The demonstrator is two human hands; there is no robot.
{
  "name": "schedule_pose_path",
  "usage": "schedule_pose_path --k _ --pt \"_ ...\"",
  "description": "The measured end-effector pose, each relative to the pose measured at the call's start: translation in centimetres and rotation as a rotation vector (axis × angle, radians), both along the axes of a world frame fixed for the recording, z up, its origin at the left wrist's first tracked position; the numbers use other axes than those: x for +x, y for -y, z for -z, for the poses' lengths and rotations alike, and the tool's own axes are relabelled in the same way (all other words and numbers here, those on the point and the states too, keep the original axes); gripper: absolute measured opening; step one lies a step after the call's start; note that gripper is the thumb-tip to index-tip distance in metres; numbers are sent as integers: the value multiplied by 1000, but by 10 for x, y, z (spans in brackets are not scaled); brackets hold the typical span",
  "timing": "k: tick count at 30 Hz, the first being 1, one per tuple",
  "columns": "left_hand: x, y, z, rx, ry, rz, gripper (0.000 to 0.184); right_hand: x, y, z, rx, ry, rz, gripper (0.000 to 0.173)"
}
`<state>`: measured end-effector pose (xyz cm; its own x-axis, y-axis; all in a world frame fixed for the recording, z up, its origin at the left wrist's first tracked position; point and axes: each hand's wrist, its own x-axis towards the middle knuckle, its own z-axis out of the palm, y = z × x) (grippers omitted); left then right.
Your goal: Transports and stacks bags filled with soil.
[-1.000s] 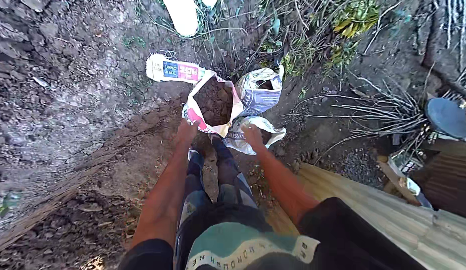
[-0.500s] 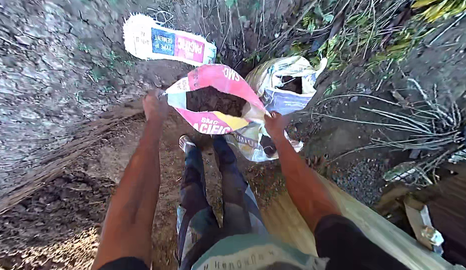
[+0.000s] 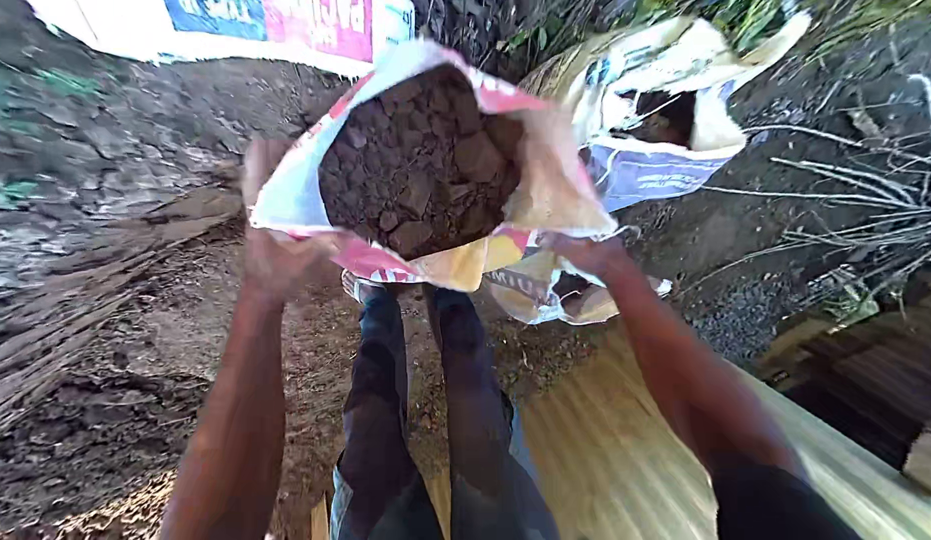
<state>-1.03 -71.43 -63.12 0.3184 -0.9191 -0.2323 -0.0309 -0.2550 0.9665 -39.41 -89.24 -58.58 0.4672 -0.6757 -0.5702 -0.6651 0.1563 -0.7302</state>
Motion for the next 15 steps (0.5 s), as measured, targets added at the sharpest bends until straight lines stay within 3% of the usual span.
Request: schedule_pose_path --k 2,4,8,10,12,15 --pt "12 18 16 -160 125 96 108 4 7 16 -19 65 -13 96" --pt "13 20 22 -173 170 131 79 6 4 29 -42 120 -11 102" --pt "-3 27 25 -190 -16 -14 25 31 0 70 -385 461 46 61" --pt "-16 35 25 -233 -62 -95 16 58 -9 83 -396 647 333 34" --pt "-25 45 25 -259 -153 -171 23 82 -24 85 -319 726 694 23" --pt "-23 53 23 -196 -415 -362 25 101 -27 77 -199 814 1105 52"
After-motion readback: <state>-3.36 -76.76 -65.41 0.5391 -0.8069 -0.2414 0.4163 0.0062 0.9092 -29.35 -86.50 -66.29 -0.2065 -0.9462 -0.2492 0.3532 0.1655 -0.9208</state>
